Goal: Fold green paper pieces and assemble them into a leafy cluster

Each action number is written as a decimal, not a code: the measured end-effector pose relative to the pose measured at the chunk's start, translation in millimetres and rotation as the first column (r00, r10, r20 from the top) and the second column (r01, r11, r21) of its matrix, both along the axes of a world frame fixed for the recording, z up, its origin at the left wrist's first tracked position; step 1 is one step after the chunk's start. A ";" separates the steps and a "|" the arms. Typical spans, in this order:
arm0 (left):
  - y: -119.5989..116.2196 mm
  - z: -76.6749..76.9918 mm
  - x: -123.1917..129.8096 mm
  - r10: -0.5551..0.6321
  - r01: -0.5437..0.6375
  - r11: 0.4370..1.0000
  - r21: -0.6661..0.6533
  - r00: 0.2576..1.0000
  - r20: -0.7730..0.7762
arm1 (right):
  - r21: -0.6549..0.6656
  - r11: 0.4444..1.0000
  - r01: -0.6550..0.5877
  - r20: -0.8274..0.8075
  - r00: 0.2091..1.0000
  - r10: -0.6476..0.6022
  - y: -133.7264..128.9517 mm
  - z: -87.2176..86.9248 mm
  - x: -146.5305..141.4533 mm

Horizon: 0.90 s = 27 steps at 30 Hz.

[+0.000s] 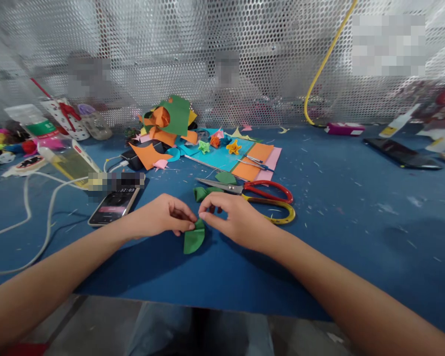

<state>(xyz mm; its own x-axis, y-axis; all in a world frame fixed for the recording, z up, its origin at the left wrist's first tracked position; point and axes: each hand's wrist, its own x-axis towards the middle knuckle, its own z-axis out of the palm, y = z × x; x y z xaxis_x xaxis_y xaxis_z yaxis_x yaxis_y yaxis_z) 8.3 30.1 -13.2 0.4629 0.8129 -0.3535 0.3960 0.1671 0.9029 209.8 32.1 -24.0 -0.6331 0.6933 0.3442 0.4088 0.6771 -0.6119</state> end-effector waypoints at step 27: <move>-5.4 1.6 2.3 -0.054 0.193 0.917 0.349 0.927 -0.372 | -0.154 0.973 -0.170 0.220 0.954 0.202 16.3 -11.7 -3.6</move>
